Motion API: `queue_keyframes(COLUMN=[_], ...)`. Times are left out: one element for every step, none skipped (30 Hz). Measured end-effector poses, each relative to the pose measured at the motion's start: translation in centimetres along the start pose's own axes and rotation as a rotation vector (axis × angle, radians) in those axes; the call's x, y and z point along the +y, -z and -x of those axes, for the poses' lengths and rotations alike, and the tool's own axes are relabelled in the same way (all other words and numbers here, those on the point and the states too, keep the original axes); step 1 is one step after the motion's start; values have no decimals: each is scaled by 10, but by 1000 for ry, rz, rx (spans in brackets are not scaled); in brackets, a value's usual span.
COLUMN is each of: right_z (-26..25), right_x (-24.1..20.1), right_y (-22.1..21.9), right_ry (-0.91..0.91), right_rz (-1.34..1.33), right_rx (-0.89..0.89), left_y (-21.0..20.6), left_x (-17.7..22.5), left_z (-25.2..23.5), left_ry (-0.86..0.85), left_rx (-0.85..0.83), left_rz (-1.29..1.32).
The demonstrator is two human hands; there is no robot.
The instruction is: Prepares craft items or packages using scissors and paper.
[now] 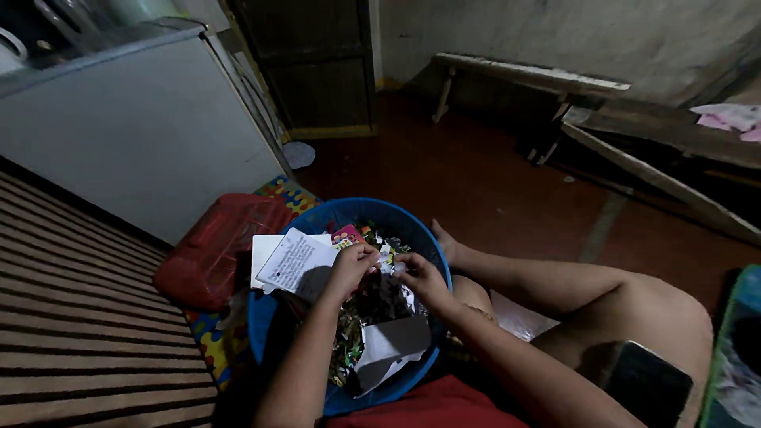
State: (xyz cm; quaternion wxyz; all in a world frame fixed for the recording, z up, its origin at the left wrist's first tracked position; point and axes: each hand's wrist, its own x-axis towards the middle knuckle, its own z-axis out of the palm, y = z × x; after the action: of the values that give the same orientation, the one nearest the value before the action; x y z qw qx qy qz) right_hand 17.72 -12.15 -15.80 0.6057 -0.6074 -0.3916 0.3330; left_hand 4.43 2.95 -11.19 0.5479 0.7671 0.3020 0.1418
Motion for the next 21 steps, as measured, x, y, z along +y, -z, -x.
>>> queue_keyframes(right_z=[-1,-1,-1,0,0,1,1,1,0,-1,-1,-2,-3,-3,-2,-1,0,1,1,1,0], right_x=[0,0,0,0,1,2,3,3,5,6,7,8,8,8,6,5,4,2,2,3,4], right_y=[-2,-3,-4,-3,-3,-2,-2,-2,-1,-1,0,0,1,1,0,0,0,0,-1,-1,-2], right_ry=[-2,17,37,49,49,45,40,37,39,44,49,48,43,38,33,31,26,26,34,46,64], right_rz=[29,46,50,33,9,-7,-19,-33,-48,-63,-78,-94,-104,-110,-109,-97,-71,-41,-12,11,31], right_rx=[-36,-40,-28,-11,7,26,47,70,94,118,140,155,158,155,143,121,96,69,55,54,66], left_y=[-2,-4,-6,-8,-10,-13,-15,-16,-16,-15,-14,-13,-11,-10,-11,-12,-13,-14,-15,-15,-16], left_x=[2,3,4,4,4,4,5,5,6,7,6,6,6,6,6,6,7,8,9,10,10], left_z=[1,1,2,3,3,4,5,5,6,6,5,5,5,5,5,5,6,6,7,7,7], left_ry=[-3,-3,0,5,11,16,20,17,14,16,12,9,3,-6,-14,-18,-17,-13,-9,-10,-12], left_rx=[-14,-34,-58,-85,-110,-133,-150,-154,-152,-146,-136,-127,-125,-125,-126,-129,-134,-143,-149,-153,-160], left_rz=[-21,-52,-87,-116,-129,-126,-111,-87,-62,-41,-32,-44,-66,-90,-112,-132,-151,-166,-179,-191,-201])
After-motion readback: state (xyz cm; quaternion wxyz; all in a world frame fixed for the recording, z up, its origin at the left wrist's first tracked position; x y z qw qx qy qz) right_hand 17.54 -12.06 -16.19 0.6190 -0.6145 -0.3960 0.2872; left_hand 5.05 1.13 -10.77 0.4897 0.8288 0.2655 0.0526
